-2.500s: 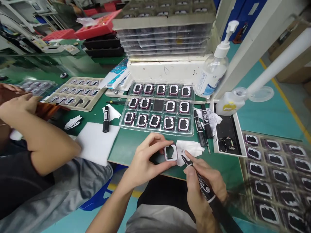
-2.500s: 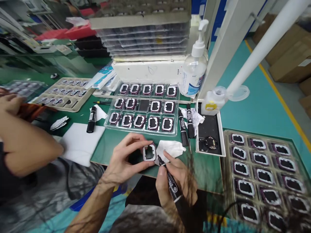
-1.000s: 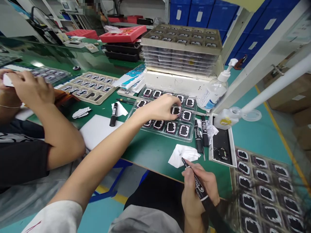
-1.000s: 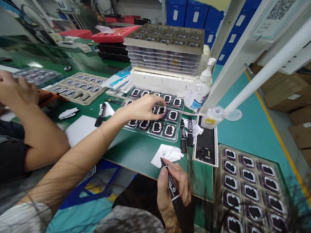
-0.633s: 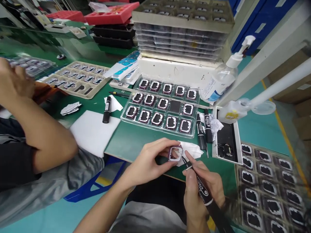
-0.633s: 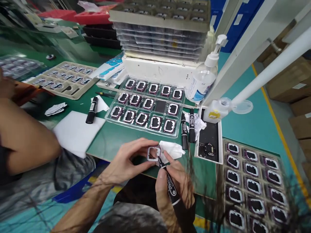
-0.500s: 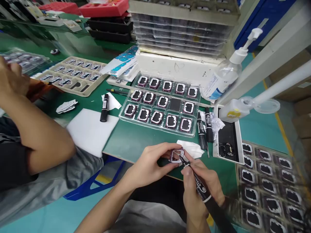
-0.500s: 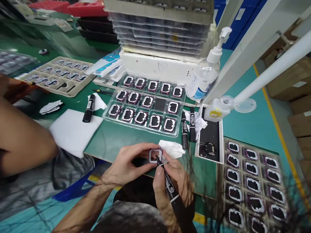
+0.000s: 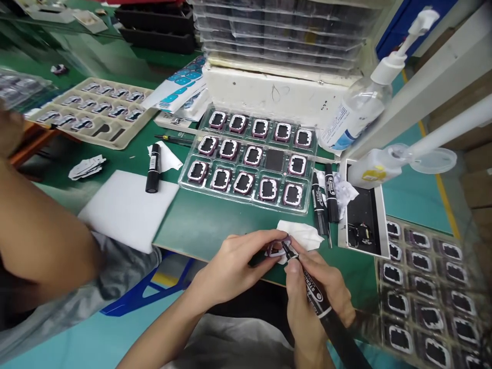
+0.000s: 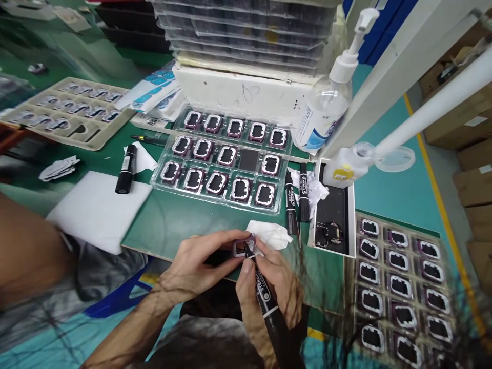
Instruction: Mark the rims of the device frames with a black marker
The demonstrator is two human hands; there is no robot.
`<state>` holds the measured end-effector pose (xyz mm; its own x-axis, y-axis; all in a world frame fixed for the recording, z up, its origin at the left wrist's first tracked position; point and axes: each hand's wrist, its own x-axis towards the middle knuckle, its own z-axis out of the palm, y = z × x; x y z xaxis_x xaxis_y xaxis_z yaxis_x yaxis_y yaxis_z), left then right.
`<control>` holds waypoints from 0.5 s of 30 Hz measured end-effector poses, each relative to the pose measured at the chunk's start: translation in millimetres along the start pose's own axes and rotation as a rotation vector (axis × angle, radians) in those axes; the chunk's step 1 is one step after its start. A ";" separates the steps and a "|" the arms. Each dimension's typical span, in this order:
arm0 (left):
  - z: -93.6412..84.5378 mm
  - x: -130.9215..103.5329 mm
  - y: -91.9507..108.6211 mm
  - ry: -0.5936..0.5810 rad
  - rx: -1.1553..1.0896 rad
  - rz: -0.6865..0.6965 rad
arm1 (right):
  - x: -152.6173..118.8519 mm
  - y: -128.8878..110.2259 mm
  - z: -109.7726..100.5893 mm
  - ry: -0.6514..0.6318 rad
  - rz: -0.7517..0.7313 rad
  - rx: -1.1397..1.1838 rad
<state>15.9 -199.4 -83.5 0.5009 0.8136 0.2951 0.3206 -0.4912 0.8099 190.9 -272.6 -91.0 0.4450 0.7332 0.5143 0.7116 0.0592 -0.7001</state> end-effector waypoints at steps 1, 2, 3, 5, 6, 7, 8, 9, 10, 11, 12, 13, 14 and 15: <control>0.1 0.4 -0.2 0.002 0.009 0.006 | 0.6 -1.5 0.1 0.012 -0.018 -0.001; 0.2 0.7 -0.4 0.008 0.019 0.018 | 1.5 -3.3 0.4 0.015 -0.036 -0.007; 0.4 0.7 -0.5 0.009 0.030 0.029 | 2.4 -5.2 0.7 0.004 -0.052 -0.015; 1.1 0.1 -1.0 0.017 0.046 0.049 | 4.1 -7.9 1.0 -0.008 -0.056 -0.022; 1.6 -0.6 -1.4 0.014 0.051 0.048 | 4.7 -8.4 1.1 -0.011 -0.057 -0.016; 2.1 -1.4 -1.9 0.010 0.056 0.043 | 4.9 -8.5 1.1 -0.016 -0.062 -0.008; 2.5 -2.3 -2.5 0.008 0.059 0.031 | 4.9 -8.2 1.1 -0.014 -0.065 -0.004; 2.8 -3.1 -3.0 0.005 0.061 0.015 | 4.5 -7.7 1.2 -0.007 -0.072 -0.002; 2.9 -3.7 -3.4 0.004 0.061 -0.001 | 3.9 -7.3 1.6 -0.007 -0.085 0.000; 2.9 -4.1 -3.6 -0.001 0.058 -0.019 | 3.2 -7.1 2.1 -0.010 -0.100 0.007; 2.8 -4.2 -3.5 0.001 0.053 -0.032 | 2.6 -7.1 2.9 -0.007 -0.112 0.021; 2.6 -4.0 -3.2 0.002 0.046 -0.041 | 2.2 -7.5 3.9 0.009 -0.123 0.037; 2.3 -3.7 -2.5 0.004 0.039 -0.046 | 2.2 -8.3 5.0 0.032 -0.132 0.054; 1.9 -3.3 -1.6 0.007 0.033 -0.052 | 2.5 -9.2 6.2 0.040 -0.136 0.067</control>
<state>15.2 -201.9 -86.7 0.4770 0.8405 0.2569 0.3724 -0.4580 0.8072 182.1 -267.2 -86.3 0.3689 0.6880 0.6250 0.7295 0.2024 -0.6534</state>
